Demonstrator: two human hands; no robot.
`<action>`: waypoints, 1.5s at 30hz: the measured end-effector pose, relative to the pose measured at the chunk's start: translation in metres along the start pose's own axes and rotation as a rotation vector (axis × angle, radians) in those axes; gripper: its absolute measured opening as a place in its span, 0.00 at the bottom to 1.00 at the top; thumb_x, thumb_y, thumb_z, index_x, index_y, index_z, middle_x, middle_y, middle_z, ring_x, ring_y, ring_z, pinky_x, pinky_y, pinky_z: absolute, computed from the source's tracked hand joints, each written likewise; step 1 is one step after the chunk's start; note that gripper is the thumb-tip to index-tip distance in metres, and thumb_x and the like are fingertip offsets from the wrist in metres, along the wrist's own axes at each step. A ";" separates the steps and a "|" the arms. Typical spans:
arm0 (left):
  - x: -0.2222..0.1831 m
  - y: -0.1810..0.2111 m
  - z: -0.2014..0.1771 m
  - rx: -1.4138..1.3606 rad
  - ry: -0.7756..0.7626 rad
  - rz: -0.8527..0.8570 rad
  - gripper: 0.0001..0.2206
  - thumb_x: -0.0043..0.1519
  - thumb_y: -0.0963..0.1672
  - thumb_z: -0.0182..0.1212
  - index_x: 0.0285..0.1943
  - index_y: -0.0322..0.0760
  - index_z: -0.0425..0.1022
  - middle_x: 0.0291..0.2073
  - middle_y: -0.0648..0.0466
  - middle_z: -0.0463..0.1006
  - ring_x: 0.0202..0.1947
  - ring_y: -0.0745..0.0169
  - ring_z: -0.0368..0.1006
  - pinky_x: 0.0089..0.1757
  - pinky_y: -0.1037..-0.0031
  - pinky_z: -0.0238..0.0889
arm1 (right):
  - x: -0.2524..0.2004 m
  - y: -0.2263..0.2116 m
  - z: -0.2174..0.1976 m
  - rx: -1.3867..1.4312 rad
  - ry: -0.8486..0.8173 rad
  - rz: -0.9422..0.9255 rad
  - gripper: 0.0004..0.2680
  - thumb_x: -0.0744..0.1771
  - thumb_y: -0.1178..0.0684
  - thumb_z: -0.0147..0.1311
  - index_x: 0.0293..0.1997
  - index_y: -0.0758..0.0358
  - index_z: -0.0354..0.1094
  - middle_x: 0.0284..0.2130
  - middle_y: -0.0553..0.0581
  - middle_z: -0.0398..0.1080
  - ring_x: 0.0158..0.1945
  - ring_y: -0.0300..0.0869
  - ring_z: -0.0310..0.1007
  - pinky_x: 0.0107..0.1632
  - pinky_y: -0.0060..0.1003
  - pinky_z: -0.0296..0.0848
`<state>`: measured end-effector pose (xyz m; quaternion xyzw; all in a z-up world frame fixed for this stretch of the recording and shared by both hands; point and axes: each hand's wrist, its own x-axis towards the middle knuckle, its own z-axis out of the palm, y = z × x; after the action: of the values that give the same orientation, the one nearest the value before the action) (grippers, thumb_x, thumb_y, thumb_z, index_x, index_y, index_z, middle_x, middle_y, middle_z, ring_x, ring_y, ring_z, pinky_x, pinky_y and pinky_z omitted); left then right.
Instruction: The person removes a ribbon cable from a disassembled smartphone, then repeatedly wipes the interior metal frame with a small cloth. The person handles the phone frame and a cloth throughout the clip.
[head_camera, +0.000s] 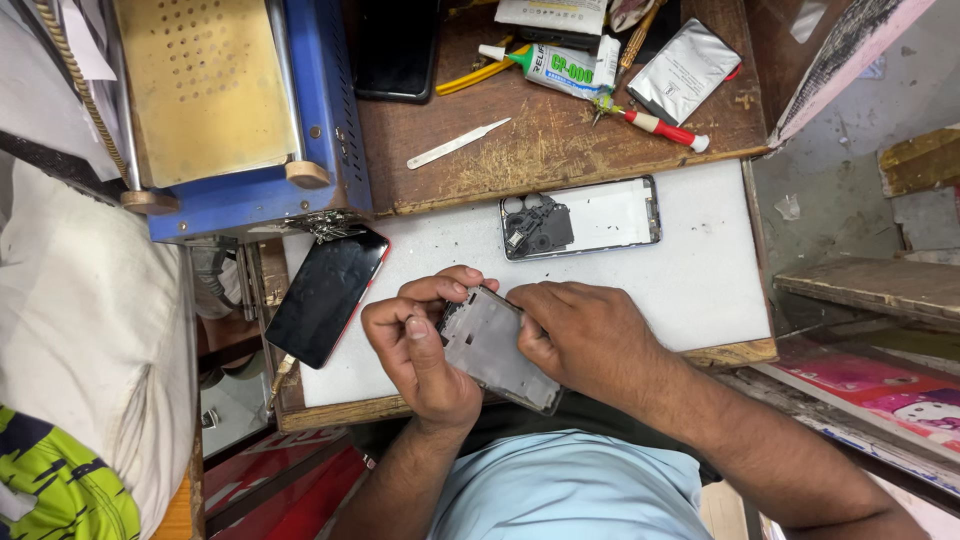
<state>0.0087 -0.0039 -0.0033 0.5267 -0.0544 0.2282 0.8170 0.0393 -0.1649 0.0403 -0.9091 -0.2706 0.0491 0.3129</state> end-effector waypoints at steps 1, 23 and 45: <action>0.001 0.000 -0.001 -0.005 0.002 0.001 0.08 0.77 0.46 0.40 0.51 0.38 0.52 0.46 0.40 0.72 0.53 0.48 0.74 0.53 0.51 0.78 | 0.000 0.000 -0.001 0.021 0.029 -0.022 0.07 0.65 0.57 0.56 0.46 0.64 0.72 0.31 0.58 0.77 0.33 0.47 0.81 0.35 0.41 0.79; 0.002 0.006 -0.002 -0.033 0.015 -0.038 0.08 0.78 0.46 0.41 0.53 0.39 0.52 0.46 0.41 0.71 0.52 0.49 0.74 0.51 0.51 0.79 | -0.001 0.003 -0.004 0.181 -0.015 0.040 0.10 0.64 0.59 0.56 0.50 0.63 0.72 0.34 0.58 0.78 0.34 0.48 0.81 0.37 0.41 0.80; 0.009 0.016 -0.013 -0.181 0.160 -0.087 0.08 0.79 0.47 0.42 0.55 0.39 0.55 0.45 0.43 0.72 0.54 0.47 0.72 0.52 0.48 0.76 | -0.033 0.033 -0.012 1.124 -0.349 0.354 0.17 0.69 0.58 0.53 0.68 0.64 0.62 0.44 0.60 0.74 0.45 0.36 0.75 0.47 0.33 0.78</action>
<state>0.0082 0.0156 0.0074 0.4326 0.0134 0.2280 0.8722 0.0292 -0.2106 0.0274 -0.6147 -0.0957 0.3837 0.6825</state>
